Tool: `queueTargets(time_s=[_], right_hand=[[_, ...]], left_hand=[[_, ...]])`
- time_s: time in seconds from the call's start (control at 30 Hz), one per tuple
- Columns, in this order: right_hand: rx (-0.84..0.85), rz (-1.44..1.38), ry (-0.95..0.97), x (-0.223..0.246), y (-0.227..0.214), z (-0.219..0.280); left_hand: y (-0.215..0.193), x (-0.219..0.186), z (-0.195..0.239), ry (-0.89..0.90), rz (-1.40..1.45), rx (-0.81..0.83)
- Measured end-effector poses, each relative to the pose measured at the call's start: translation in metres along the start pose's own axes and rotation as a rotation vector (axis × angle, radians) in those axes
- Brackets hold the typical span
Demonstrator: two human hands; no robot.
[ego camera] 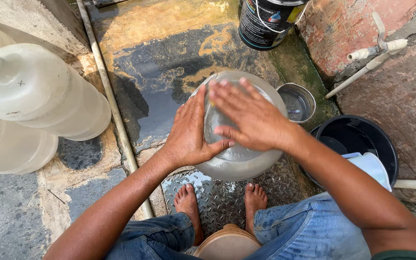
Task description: The person scrubs the exterior of a large transparent water dispenser bottle using a yellow sponge and water. They rotate the bottle to clean all sides, including the top and bottom, and rinse it with water from a nearby jug before placing it upright.
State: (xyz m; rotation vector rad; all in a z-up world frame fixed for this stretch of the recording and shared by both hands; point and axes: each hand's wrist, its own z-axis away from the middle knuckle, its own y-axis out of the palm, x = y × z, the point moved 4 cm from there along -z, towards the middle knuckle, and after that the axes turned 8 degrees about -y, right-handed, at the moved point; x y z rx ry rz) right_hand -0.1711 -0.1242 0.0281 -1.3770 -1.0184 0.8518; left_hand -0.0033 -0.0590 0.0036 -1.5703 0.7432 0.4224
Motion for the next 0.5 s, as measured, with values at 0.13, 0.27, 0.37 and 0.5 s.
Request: queueTargets(time_s=[0.13, 0.27, 0.37, 0.5], right_hand=[[0.137, -0.175, 0.511, -0.054, -0.016, 0.012], [-0.090, -0.070, 0.349, -0.025, -0.014, 0.016], [-0.171, 0.012, 0.134, -0.011, -0.010, 0.006], [-0.166, 0.014, 0.049, -0.017, -0.016, -0.004]], left_hand=[[0.000, -0.006, 0.005, -0.004, -0.110, 0.035], [-0.001, -0.005, 0.010, 0.016, -0.096, 0.051], [0.001, -0.002, 0.011, -0.005, -0.098, 0.067], [-0.001, 0.000, 0.002, 0.007, -0.098, 0.060]])
